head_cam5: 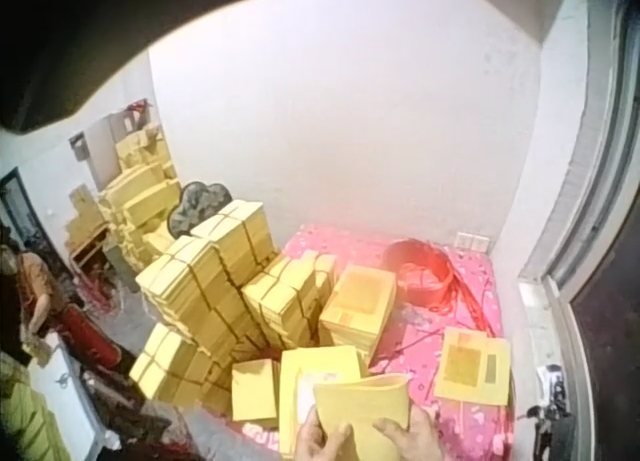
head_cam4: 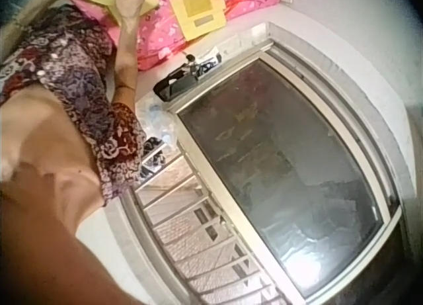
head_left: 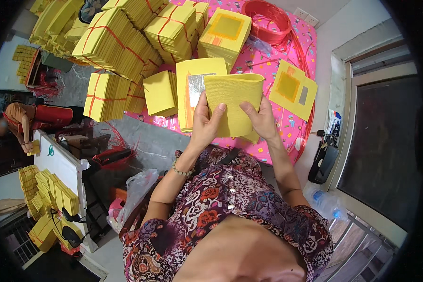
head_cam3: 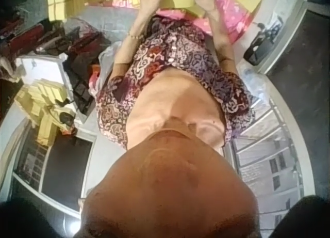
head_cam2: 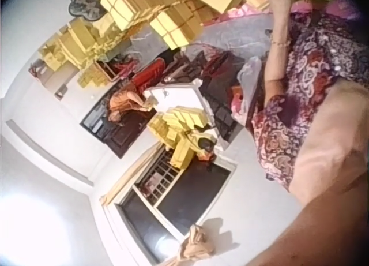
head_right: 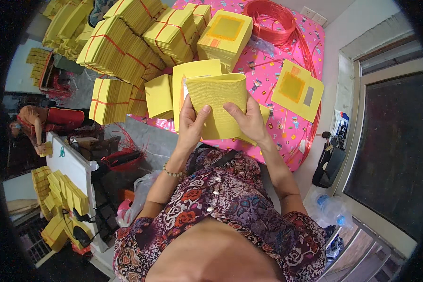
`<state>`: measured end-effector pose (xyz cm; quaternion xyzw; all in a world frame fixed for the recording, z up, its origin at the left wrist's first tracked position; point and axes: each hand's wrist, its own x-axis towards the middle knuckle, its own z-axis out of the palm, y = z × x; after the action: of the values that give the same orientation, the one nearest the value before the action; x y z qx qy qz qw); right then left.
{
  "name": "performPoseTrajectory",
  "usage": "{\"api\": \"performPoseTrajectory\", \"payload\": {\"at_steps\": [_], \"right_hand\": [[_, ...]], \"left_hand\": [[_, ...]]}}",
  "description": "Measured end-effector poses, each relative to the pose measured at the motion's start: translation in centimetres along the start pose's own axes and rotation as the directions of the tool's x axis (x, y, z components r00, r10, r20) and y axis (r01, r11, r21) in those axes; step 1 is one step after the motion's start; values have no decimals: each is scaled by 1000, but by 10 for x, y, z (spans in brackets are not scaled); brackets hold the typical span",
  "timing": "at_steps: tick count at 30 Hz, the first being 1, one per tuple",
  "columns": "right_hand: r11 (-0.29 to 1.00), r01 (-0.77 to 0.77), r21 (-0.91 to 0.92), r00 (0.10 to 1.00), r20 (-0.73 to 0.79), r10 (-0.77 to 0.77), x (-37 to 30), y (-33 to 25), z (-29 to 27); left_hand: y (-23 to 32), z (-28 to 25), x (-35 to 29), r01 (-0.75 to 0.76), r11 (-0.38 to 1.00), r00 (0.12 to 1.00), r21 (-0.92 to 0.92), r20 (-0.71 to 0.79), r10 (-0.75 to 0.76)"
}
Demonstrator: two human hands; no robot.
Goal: Organizing and bundling sheets of yellow Joss paper using rubber bands.
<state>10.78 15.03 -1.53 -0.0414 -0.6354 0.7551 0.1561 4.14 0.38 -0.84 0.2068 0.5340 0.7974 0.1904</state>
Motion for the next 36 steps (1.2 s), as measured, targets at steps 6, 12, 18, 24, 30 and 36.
{"api": "performPoseTrajectory", "payload": {"at_steps": [6,12,18,24,30,36], "right_hand": [[996,-18,85,999,-47,23,-4,2,4],[997,-70,8,993,-92,71,-6,-4,3],[988,-149,39,960,-235,154,16,5,-2],[945,-283,165,920,-230,316,29,22,-22],[951,-257,173,919,-259,296,29,28,-29],[972,-210,107,934,-271,231,20,22,-26]], "left_hand": [[5,3,-3,-3,998,1000,63,15,2],[0,6,0,92,996,996,21,1,-92],[-17,1,32,319,947,947,-37,56,-317],[-34,1,56,437,898,897,-56,97,-431],[-37,2,65,543,840,835,-21,124,-536],[-34,7,59,450,892,878,45,162,-451]]}}
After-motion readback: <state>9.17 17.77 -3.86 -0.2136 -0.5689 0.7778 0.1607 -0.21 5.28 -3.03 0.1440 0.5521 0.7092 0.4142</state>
